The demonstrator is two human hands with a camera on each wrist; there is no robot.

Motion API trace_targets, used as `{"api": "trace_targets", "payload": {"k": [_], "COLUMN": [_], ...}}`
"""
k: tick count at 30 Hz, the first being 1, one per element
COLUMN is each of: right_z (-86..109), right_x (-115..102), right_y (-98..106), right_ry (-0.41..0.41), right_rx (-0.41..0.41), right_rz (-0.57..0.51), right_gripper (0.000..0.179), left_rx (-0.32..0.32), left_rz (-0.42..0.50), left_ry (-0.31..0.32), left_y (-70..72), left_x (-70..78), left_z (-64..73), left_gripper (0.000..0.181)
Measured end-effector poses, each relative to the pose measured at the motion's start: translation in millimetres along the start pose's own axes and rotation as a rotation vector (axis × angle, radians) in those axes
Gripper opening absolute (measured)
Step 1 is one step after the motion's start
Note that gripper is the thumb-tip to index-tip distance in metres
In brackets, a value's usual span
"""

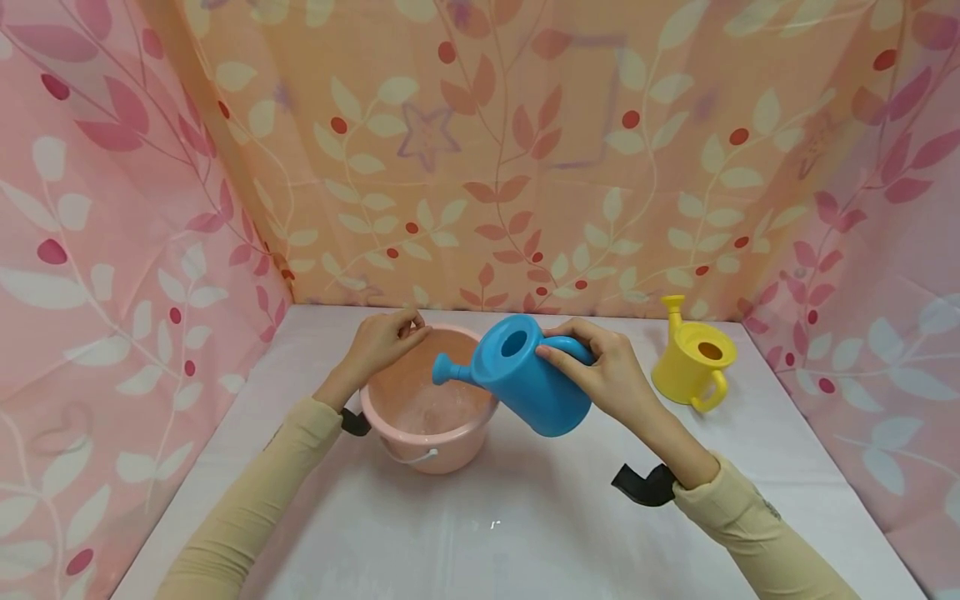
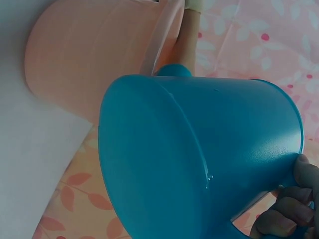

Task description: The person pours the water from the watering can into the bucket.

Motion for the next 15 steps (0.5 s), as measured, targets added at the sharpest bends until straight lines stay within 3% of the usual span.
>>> {"api": "trace_targets", "payload": {"k": [15], "right_z": [-1.1], "right_x": [-1.5], "right_y": [-0.2], "right_ry": [0.011], "right_rx": [-0.005], "right_rz": [0.013], "right_gripper": [0.023], "left_rx": [0.006], "left_rz": [0.004], "left_ry": [0.007], "left_y": [-0.5], "left_x": [-0.5], "left_z": [-0.1], "left_gripper": [0.016]}}
Point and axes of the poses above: each hand's wrist, its own z-axis away from the middle knuckle, its own y-axis out of the back of the hand, x = y × z, the point moved 3 cm from there along -z, towards the middle knuckle, and after that the axes turned 9 degrees about x, right-handed, at the moved point
